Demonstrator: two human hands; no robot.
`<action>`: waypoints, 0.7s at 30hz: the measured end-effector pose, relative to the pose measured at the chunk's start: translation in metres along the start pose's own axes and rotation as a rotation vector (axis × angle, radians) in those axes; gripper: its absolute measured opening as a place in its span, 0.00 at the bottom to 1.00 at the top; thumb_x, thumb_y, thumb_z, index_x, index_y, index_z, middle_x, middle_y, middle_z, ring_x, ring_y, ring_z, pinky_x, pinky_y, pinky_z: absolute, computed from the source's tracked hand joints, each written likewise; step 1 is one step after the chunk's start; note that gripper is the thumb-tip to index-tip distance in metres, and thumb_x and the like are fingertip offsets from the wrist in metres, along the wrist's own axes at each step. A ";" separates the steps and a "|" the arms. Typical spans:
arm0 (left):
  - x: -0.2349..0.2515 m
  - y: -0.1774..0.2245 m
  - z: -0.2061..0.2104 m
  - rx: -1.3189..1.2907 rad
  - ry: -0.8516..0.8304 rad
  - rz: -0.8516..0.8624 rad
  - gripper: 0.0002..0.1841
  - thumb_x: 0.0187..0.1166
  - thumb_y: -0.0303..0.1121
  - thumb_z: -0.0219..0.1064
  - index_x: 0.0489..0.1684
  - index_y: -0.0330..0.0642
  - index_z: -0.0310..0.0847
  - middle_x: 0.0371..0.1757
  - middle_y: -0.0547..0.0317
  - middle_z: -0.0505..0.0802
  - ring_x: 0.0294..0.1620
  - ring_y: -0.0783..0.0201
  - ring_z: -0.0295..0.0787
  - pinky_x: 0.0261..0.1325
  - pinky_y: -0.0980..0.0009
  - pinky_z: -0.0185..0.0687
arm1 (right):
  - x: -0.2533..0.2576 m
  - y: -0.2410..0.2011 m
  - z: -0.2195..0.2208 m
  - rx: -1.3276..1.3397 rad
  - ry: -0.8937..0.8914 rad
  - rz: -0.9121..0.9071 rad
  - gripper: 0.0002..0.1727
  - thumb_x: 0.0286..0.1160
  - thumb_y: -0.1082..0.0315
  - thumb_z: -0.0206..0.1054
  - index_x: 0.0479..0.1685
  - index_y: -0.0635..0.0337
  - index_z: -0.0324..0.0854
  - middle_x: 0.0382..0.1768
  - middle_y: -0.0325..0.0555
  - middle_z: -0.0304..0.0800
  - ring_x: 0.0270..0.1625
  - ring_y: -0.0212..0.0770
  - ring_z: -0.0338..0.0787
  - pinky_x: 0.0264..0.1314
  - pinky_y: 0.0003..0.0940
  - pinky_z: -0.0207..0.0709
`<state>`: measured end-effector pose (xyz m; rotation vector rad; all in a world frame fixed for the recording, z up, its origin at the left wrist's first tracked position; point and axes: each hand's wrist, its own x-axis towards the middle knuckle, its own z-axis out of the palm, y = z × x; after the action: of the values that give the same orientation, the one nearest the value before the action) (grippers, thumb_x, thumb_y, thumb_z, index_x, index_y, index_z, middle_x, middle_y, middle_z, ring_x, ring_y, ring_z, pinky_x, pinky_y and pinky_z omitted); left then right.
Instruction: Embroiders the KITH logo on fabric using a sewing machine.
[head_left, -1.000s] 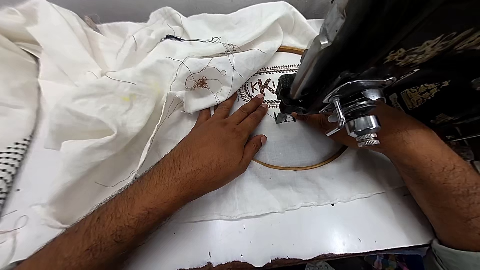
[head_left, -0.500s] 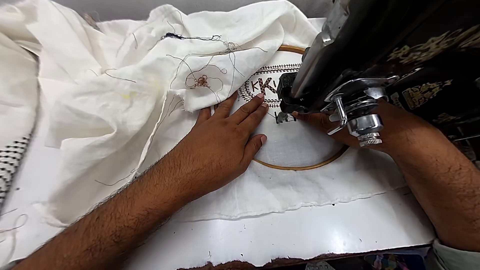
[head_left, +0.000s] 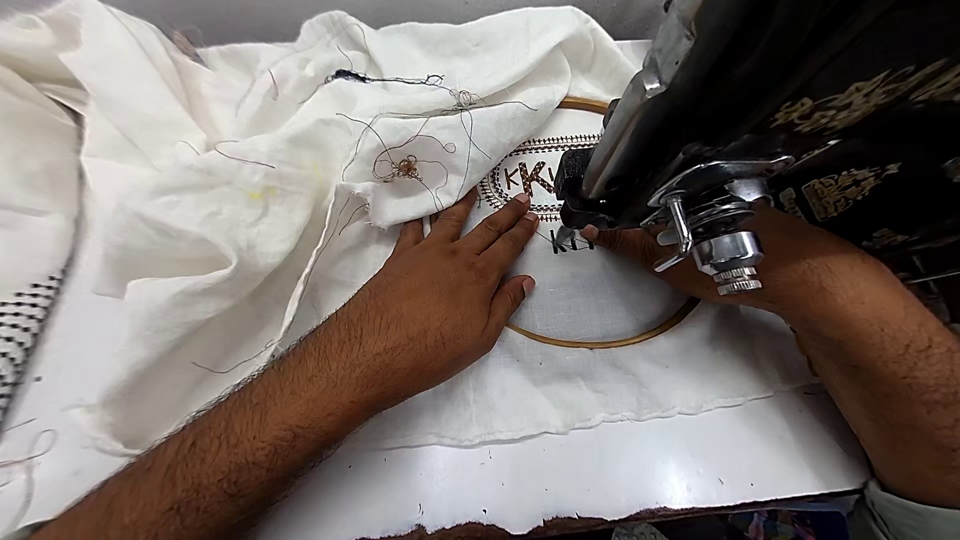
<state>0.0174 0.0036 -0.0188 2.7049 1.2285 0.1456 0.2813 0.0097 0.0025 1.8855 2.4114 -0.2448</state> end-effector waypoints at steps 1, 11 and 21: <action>0.000 0.000 0.000 -0.001 0.000 0.000 0.33 0.91 0.55 0.36 0.94 0.58 0.60 0.95 0.70 0.62 0.96 0.46 0.49 0.83 0.30 0.54 | 0.000 -0.001 -0.001 0.005 -0.003 0.006 0.36 0.88 0.39 0.52 0.77 0.60 0.79 0.80 0.64 0.75 0.90 0.68 0.61 0.83 0.80 0.47; -0.002 0.002 -0.001 0.008 -0.006 -0.002 0.33 0.91 0.56 0.36 0.93 0.58 0.61 0.94 0.69 0.63 0.96 0.46 0.49 0.84 0.32 0.54 | -0.002 -0.001 0.000 0.012 0.001 0.008 0.37 0.87 0.37 0.52 0.80 0.57 0.76 0.82 0.63 0.73 0.91 0.68 0.59 0.82 0.82 0.47; -0.004 0.004 -0.002 0.015 -0.022 0.002 0.33 0.91 0.56 0.35 0.94 0.58 0.60 0.95 0.68 0.63 0.95 0.45 0.50 0.83 0.32 0.57 | -0.005 -0.003 -0.002 0.025 -0.004 0.017 0.37 0.87 0.37 0.53 0.79 0.57 0.78 0.82 0.64 0.72 0.91 0.68 0.59 0.82 0.81 0.49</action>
<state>0.0179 -0.0018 -0.0164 2.7128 1.2262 0.1069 0.2793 0.0041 0.0051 1.9126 2.4000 -0.2793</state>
